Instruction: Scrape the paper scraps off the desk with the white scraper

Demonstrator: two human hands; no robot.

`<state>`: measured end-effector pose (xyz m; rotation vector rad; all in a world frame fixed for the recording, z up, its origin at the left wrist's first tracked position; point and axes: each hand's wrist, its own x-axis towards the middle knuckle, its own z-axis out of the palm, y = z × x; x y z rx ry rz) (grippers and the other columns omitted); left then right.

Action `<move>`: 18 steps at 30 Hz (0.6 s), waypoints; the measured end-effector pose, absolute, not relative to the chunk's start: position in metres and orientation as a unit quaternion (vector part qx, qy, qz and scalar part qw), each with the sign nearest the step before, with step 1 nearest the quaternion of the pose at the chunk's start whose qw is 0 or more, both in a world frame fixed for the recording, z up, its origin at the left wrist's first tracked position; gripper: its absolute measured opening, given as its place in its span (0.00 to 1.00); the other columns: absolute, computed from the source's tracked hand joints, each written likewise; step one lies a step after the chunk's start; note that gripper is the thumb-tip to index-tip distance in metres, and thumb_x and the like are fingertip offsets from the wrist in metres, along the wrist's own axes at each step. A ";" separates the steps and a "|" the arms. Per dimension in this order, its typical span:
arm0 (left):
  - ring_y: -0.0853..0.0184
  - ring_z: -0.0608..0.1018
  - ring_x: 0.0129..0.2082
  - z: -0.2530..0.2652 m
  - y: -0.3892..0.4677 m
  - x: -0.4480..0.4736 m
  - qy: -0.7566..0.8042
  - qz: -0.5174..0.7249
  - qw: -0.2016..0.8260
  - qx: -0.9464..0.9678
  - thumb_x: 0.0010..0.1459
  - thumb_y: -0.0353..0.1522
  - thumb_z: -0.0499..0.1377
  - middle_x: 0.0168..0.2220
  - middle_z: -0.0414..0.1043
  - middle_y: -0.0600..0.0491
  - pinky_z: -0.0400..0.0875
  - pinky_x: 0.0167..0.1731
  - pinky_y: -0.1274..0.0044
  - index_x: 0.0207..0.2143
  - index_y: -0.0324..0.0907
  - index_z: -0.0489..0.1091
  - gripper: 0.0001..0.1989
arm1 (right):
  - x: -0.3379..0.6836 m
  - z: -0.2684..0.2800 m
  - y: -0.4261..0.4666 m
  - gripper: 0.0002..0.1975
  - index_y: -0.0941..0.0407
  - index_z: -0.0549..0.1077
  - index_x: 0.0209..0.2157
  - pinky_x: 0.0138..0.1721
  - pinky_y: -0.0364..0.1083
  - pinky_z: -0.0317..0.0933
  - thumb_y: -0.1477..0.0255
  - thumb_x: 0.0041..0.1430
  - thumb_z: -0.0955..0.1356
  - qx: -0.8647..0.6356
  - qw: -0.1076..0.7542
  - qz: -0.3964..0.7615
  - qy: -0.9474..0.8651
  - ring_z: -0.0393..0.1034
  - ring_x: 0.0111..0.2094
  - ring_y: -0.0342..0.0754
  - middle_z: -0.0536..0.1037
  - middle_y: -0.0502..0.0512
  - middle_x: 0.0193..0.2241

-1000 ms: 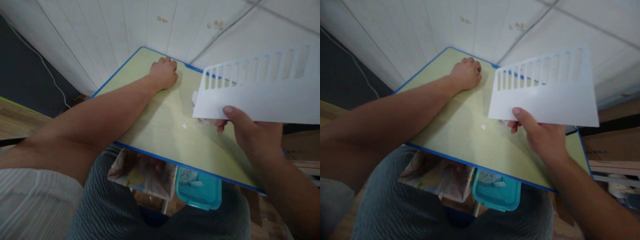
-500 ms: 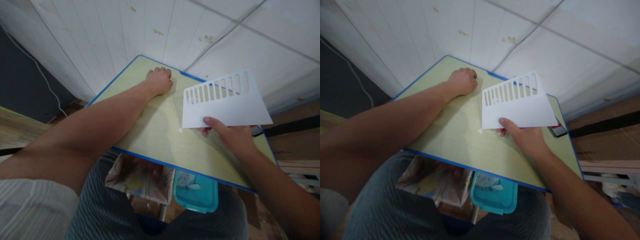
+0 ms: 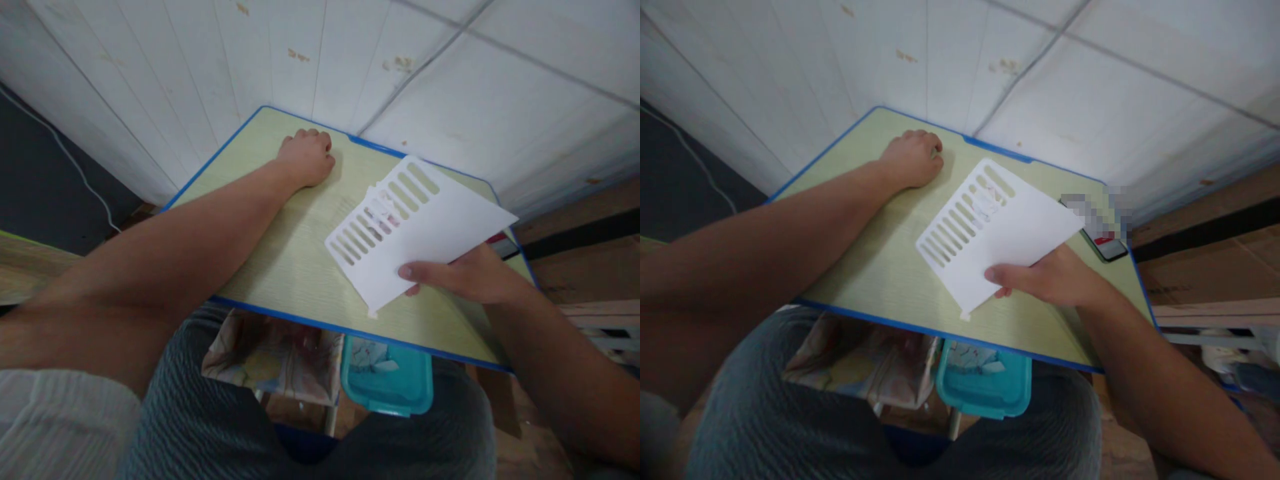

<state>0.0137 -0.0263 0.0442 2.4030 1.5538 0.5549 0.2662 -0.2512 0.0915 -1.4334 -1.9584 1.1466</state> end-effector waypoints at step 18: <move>0.44 0.67 0.71 0.041 -0.021 0.012 0.529 0.204 0.135 0.813 0.67 0.54 0.60 0.66 0.81 0.57 0.57 0.76 0.46 0.72 0.64 0.75 0.33 | 0.267 0.096 -0.251 0.13 0.50 0.83 0.27 0.31 0.53 0.82 0.60 0.59 0.82 -0.502 0.245 0.469 -0.684 0.82 0.26 0.56 0.85 0.52 0.24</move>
